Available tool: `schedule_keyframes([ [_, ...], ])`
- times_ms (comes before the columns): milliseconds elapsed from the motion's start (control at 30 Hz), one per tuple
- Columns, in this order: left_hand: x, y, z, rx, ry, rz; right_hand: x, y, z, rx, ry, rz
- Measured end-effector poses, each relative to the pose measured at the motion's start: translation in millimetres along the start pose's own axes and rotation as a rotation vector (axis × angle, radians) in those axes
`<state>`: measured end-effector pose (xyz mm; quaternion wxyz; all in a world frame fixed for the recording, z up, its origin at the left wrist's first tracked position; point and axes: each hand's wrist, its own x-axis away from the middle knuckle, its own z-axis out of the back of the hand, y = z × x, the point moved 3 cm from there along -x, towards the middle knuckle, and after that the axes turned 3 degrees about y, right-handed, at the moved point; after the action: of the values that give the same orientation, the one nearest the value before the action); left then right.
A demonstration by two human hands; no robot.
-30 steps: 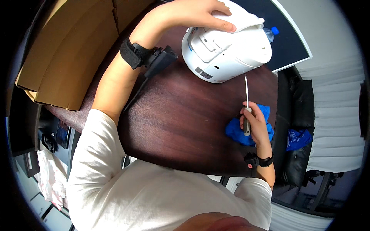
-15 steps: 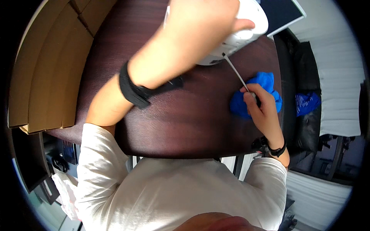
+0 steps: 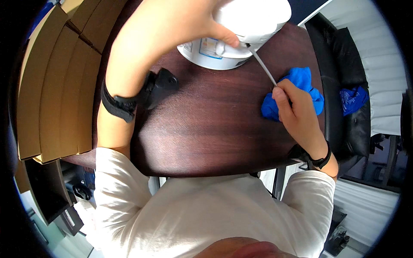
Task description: The person assembles a white cylindrical appliance on a wooden table. They align and press the top cover onto the base, then use a screwdriver to tighten screws around the seam. The person rotates the appliance to access different screw locations and continues tightening until the assembly appears complete.
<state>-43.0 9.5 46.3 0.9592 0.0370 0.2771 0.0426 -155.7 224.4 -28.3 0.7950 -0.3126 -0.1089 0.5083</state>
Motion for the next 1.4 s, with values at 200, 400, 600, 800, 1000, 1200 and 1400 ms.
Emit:
schedule_keyframes([
  [200,3,20,-14,-0.205,0.058,0.015,-8,14,10,0.143,0.054,0.074],
  [400,4,25,-17,-0.181,0.139,0.008,-10,9,24,0.325,0.15,0.162],
  [600,1,19,-41,-0.273,0.542,-0.128,-8,-2,26,0.491,0.206,0.16],
  [800,3,18,-33,-0.311,0.189,-0.113,-12,-1,27,0.605,0.227,0.156],
  [1000,-2,24,-35,-0.312,0.101,0.013,-20,3,26,0.657,0.313,0.194],
  [1200,-1,27,-35,-0.339,0.167,-0.088,-21,-2,24,0.663,0.301,0.174],
  [1400,-2,28,-39,-0.371,0.222,-0.123,-21,3,22,0.623,0.29,0.17],
])
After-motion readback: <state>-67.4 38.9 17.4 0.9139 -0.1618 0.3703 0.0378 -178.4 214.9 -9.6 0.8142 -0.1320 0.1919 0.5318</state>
